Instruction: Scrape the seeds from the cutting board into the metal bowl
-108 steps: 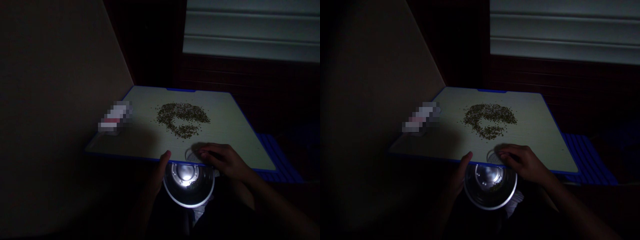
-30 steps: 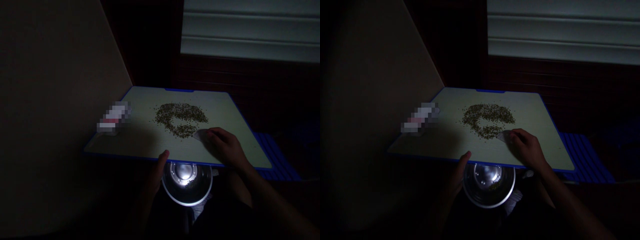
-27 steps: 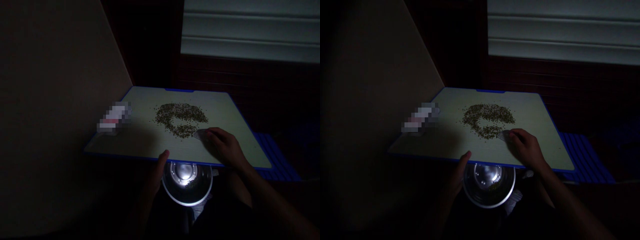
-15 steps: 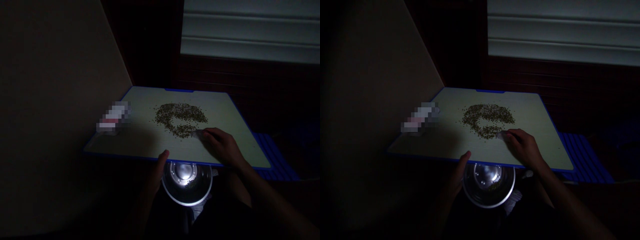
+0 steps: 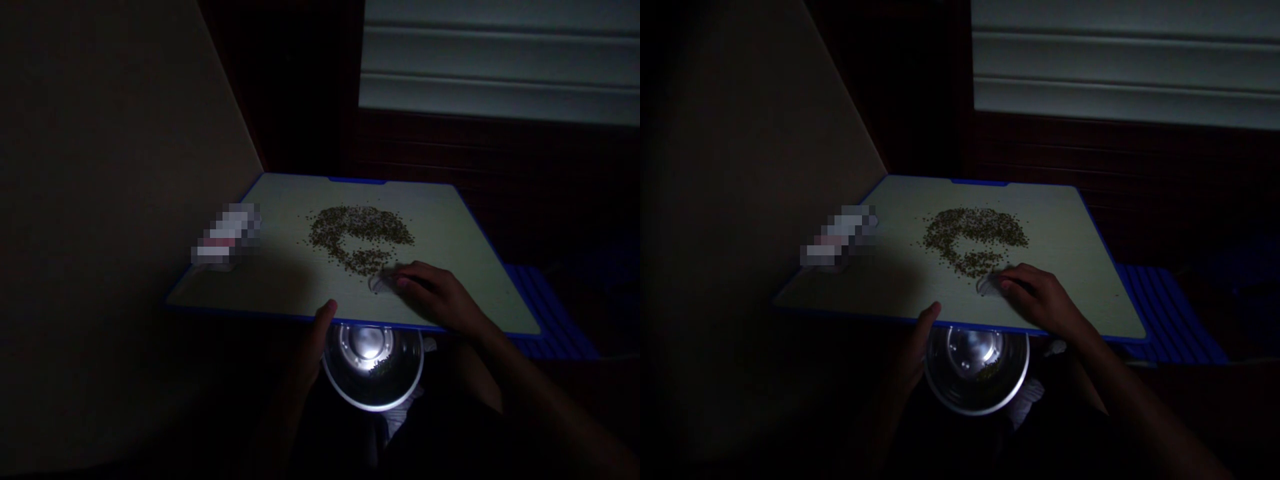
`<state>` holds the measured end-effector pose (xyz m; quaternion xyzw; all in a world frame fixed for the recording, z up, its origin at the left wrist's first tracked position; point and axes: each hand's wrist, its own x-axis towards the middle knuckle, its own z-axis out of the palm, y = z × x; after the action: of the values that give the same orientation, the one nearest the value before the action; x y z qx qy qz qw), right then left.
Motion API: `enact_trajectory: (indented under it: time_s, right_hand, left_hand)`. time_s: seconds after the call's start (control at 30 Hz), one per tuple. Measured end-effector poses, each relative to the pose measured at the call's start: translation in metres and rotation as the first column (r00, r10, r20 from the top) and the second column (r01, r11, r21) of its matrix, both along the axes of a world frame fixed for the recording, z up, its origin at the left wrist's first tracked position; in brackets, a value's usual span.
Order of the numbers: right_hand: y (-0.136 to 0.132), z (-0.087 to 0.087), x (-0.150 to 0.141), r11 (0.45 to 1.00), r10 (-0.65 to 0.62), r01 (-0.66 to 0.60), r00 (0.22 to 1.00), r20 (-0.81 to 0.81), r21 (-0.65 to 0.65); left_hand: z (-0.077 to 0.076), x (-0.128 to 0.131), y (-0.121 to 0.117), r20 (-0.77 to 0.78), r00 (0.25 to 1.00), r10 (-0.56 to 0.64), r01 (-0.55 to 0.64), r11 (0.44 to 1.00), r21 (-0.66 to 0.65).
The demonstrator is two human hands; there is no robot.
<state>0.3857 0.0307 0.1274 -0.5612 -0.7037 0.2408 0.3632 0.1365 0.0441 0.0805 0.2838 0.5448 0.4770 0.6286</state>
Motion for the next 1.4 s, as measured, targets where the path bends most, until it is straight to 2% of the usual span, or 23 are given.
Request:
enact_trajectory:
  time_s: [0.13, 0.2, 0.43, 0.6, 0.8, 0.93, 0.97, 1.1, 1.27, 1.33, 1.4]
  right_hand:
    - [-0.003, 0.005, -0.002, 0.992, 0.121, -0.122, 0.992, -0.027, -0.014]
    - [-0.004, 0.007, -0.002, 0.985, 0.170, -0.171, 0.985, -0.040, -0.023]
    - [-0.006, 0.009, -0.001, 0.969, 0.239, -0.241, 0.970, -0.031, -0.052]
    - [-0.007, 0.009, -0.003, 0.984, 0.171, -0.172, 0.985, -0.022, -0.037]
    - [-0.008, 0.009, -0.003, 0.976, 0.216, -0.216, 0.976, 0.006, 0.000]
    - [-0.004, 0.005, -0.003, 0.995, 0.098, -0.098, 0.995, 0.016, 0.035]
    - [-0.003, 0.004, -0.004, 0.996, 0.083, -0.084, 0.996, 0.029, 0.035]
    - [0.000, 0.001, -0.004, 0.991, 0.131, -0.131, 0.989, 0.064, 0.002]
    - [-0.001, 0.002, -0.003, 0.981, 0.192, -0.194, 0.977, 0.087, 0.008]
    - [0.001, 0.001, -0.004, 0.989, 0.144, -0.145, 0.989, 0.040, 0.001]
    - [0.006, -0.001, -0.008, 0.999, 0.044, -0.044, 0.999, -0.015, -0.010]
  left_hand:
    - [-0.008, -0.002, 0.002, 0.001, 1.000, -0.011, 0.011, 1.000, 0.000]
    - [-0.009, -0.002, 0.002, 0.015, 0.999, -0.053, 0.053, 0.999, -0.010]
    - [-0.009, -0.004, 0.003, 0.035, 0.994, -0.103, 0.103, 0.995, -0.009]
    - [-0.005, -0.003, 0.003, 0.030, 0.997, -0.073, 0.072, 0.997, 0.029]
    - [0.001, 0.001, -0.001, 0.029, 0.999, -0.030, 0.030, 1.000, 0.003]
    - [-0.009, -0.001, 0.002, 0.050, 0.994, -0.095, 0.096, 0.995, -0.008]
    - [-0.012, -0.002, 0.003, 0.042, 0.997, -0.069, 0.069, 0.998, 0.007]
    - [-0.018, -0.004, 0.006, 0.033, 0.999, -0.022, 0.020, 0.998, 0.053]
    - [-0.018, -0.004, 0.006, 0.094, 0.990, -0.104, 0.100, 0.994, 0.042]
    - [-0.022, -0.005, 0.007, 0.085, 0.988, -0.133, 0.130, 0.991, 0.037]
    - [-0.026, -0.007, 0.007, 0.066, 0.987, -0.147, 0.145, 0.989, 0.027]
